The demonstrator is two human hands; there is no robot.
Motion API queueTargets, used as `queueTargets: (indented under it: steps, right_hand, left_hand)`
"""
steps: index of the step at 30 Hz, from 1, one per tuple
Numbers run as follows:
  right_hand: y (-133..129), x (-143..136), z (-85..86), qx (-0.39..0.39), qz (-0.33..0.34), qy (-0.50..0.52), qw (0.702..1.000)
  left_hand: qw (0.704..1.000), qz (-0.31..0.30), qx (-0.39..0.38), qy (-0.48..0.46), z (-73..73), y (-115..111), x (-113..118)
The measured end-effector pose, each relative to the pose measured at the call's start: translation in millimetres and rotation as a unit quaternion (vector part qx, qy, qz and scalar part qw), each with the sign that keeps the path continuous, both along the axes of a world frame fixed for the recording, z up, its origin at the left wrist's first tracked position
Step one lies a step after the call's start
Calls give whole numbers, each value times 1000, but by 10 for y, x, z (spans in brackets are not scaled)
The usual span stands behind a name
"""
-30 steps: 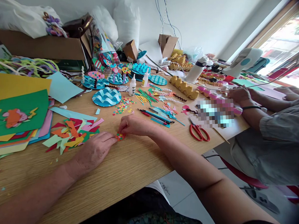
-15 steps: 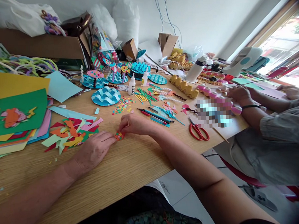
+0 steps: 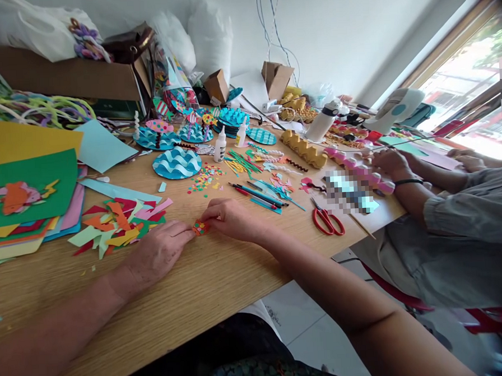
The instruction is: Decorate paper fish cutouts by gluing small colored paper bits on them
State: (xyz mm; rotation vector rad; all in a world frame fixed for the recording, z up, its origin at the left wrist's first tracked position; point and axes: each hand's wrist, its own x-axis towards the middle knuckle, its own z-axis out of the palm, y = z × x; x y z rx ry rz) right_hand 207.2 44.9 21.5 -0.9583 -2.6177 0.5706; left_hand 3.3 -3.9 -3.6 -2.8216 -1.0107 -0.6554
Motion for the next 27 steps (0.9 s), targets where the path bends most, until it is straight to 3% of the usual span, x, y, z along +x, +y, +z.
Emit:
queueTargets:
  steps: [6,27]
  right_hand:
    - [-35,-13,-125,39,1,3,999]
    - [-18,10,-145,1,7,36,999]
  left_hand:
    - [1000,-2,5,13,18,-7,6]
    - [1000,2,8,7,-16,-1,3]
